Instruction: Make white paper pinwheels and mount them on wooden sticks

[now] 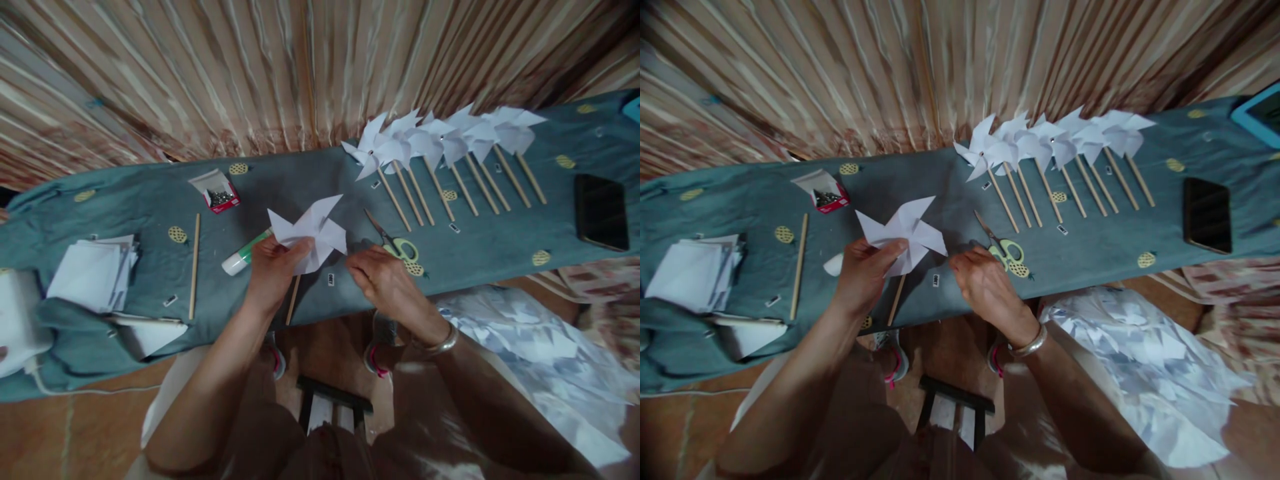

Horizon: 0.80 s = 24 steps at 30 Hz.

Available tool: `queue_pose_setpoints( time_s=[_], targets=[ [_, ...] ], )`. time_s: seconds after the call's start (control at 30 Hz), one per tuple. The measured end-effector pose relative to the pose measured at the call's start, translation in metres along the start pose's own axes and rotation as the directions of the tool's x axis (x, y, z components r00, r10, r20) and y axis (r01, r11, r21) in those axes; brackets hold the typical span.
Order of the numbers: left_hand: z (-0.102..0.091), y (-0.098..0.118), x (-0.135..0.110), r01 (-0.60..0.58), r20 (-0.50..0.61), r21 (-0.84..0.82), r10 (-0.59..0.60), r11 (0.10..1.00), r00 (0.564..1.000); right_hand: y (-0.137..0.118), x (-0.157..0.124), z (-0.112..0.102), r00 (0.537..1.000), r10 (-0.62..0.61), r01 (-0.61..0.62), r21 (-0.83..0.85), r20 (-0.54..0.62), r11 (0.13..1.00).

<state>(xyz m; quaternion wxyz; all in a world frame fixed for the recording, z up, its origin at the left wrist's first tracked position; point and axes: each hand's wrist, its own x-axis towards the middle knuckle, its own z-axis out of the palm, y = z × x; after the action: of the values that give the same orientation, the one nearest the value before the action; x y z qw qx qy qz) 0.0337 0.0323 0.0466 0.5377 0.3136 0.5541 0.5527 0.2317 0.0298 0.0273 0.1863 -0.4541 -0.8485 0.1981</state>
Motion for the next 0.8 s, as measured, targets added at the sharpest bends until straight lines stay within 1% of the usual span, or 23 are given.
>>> queue_pose_setpoints(
  time_s=[0.07, 0.13, 0.2, 0.27, 0.33, 0.43, 0.57, 0.63, 0.8],
  targets=[
    [0.002, 0.0, -0.001, -0.01, -0.014, 0.004, 0.01, 1.0, 1.0, 0.001, 0.0, -0.008, 0.993, 0.083, -0.071, 0.133, -0.084, 0.989],
    [0.004, 0.0, -0.002, -0.011, -0.029, 0.016, 0.011, 1.0, 1.0, 0.0, 0.0, -0.017, 0.966, 0.197, -0.142, 0.293, -0.168, 0.945],
    [0.006, -0.001, -0.004, -0.01, -0.024, 0.024, 0.01, 1.0, 1.0, -0.005, 0.0, -0.025, 0.938, 0.271, -0.155, 0.435, -0.218, 0.887],
    [0.009, -0.002, -0.006, -0.011, 0.001, 0.026, 0.011, 1.0, 1.0, -0.016, 0.0, -0.029, 0.934, 0.279, -0.135, 0.502, -0.225, 0.854],
    [0.011, -0.003, -0.007, -0.016, 0.026, 0.023, 0.016, 1.0, 1.0, -0.028, 0.001, -0.029, 0.943, 0.251, -0.117, 0.485, -0.221, 0.867],
    [0.015, -0.004, -0.009, -0.024, 0.04, 0.03, 0.022, 0.999, 0.999, -0.041, 0.002, -0.025, 0.949, 0.177, -0.057, 0.409, -0.26, 0.911],
    [0.017, -0.004, -0.012, -0.009, 0.063, 0.067, 0.005, 0.998, 0.998, -0.043, 0.005, -0.02, 0.938, 0.114, -0.004, 0.318, -0.327, 0.948],
    [0.016, -0.004, -0.013, -0.013, 0.089, 0.06, 0.007, 0.998, 0.996, -0.039, 0.005, -0.017, 0.938, 0.119, -0.005, 0.33, -0.324, 0.944],
    [0.014, -0.005, -0.013, -0.021, 0.157, 0.012, 0.019, 1.0, 0.987, -0.031, 0.007, -0.012, 0.956, 0.159, -0.029, 0.458, -0.248, 0.888]
  ],
)
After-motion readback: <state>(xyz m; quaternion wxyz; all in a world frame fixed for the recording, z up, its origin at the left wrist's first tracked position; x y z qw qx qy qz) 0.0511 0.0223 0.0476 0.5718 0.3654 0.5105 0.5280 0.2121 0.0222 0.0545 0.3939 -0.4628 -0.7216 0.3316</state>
